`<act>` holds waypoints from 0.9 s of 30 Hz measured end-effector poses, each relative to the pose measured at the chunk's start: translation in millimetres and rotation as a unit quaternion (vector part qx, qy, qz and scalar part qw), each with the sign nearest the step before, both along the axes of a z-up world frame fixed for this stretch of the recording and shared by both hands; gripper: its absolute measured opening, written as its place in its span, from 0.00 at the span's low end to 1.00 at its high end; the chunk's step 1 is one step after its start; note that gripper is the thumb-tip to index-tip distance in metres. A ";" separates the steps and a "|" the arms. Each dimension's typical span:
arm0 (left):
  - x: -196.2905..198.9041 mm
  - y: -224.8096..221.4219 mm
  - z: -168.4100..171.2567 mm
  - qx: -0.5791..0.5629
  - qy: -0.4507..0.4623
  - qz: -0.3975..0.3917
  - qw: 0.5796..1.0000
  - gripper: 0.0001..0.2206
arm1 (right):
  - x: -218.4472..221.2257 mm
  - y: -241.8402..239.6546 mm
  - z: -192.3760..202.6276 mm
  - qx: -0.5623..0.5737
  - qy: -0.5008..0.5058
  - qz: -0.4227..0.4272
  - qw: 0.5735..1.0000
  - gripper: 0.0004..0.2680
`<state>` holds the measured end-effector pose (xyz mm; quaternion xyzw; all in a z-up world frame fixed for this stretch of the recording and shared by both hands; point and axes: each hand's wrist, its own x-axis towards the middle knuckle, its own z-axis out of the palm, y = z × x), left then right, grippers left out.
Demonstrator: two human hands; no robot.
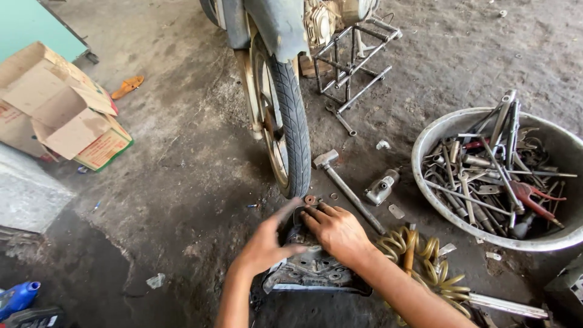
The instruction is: The person removes a motorcycle seat cover, cleans the interior, and uses a pneumatic staple gun to reattach the cover. They repeatedly staple the edges, flip the seat, and adjust the cover to ensure it is secured.
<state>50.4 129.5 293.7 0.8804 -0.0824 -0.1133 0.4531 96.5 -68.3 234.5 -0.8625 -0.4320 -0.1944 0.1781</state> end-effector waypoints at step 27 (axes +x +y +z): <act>-31.1 0.7 -52.9 0.131 -0.240 0.145 0.951 0.30 | -40.7 38.7 -15.8 0.216 0.213 -0.106 0.947 0.23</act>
